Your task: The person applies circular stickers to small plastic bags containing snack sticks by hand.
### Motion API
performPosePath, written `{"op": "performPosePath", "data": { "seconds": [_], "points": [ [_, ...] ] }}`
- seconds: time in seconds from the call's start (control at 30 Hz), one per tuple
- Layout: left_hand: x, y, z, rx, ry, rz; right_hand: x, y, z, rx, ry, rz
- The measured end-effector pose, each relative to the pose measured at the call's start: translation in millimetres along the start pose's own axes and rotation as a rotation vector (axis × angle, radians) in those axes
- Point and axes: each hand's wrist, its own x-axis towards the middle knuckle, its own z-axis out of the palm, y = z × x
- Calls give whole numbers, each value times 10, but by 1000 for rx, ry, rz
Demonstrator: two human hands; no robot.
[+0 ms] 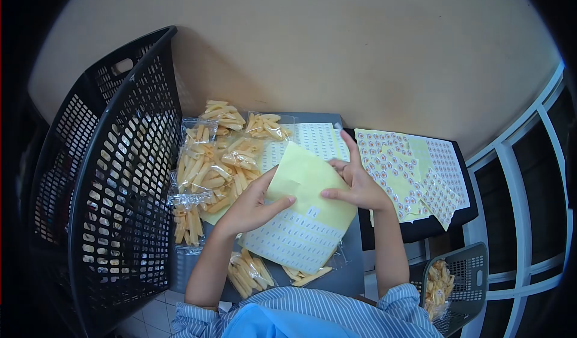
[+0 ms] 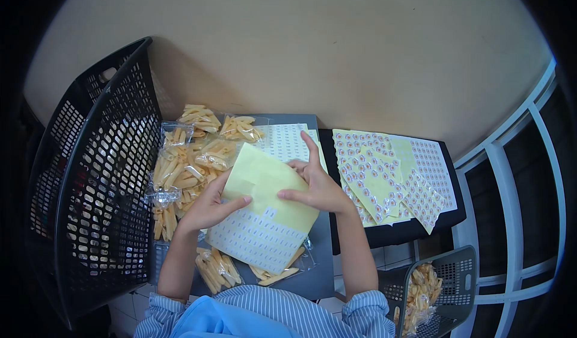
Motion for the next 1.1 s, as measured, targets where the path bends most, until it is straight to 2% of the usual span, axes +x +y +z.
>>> {"op": "performPosePath", "data": {
  "seconds": [0.07, 0.1, 0.13, 0.17, 0.23, 0.27, 0.3, 0.33, 0.37, 0.4, 0.43, 0.53, 0.57, 0.63, 0.7, 0.77, 0.83, 0.9, 0.97, 1.07, 1.1],
  "points": [
    [35, 61, 2, 107, 15, 45, 10, -26, -57, 50, 88, 56],
    [47, 110, 14, 401, 263, 203, 14, -34, -70, 102, 172, 114],
    [41, 132, 26, 694, 513, 355, 15, 27, -79, 94, 305, 58],
    [-5, 123, 43, 693, 517, 351, 16, 138, -128, 94, 300, 60],
    [-195, 68, 114, 763, 394, 322, 8, 422, -268, 9, 624, 178],
    [-284, 8, 181, 671, 229, 314, -6, 545, -294, -11, 677, 189],
    [-359, -24, 261, 667, 63, 200, -8, 750, -337, -12, 673, 187],
    [-439, -61, 334, 657, -104, 85, -12, 983, -381, -150, 731, 206],
    [-532, -193, 391, 655, -104, 85, -26, 1098, -403, -291, 789, 225],
    [-612, -386, 443, 723, -160, 75, -25, 926, -305, -354, 792, 348],
    [-654, -462, 469, 792, -217, 66, -26, 983, -276, -353, 794, 351],
    [-723, -491, 540, 811, -306, 66, -32, 1100, -145, -831, 881, 135],
    [-732, -503, 559, 806, -317, 60, -68, 1095, -109, -829, 882, 149],
    [-672, -533, 570, 712, -356, -91, -140, 901, -20, -952, 960, -21],
    [-651, -551, 566, 700, -367, -116, -353, 763, 21, -837, 899, -15],
    [-636, -588, 563, 594, -322, -144, -640, 660, 91, -349, 729, 142],
    [-628, -616, 578, 549, -272, -82, -931, 589, 194, -261, 703, 188],
    [-603, -622, 595, 492, -170, 17, -1145, 501, 320, 65, 529, 148],
    [-554, -579, 619, 478, -174, -15, -1183, 432, 440, 82, 548, 123],
    [-408, -605, 556, 493, -218, 251, -1124, 385, 481, 97, 670, -2],
    [-349, -597, 483, 492, -227, 260, -1110, 350, 463, 93, 682, -7]
  ]
}}
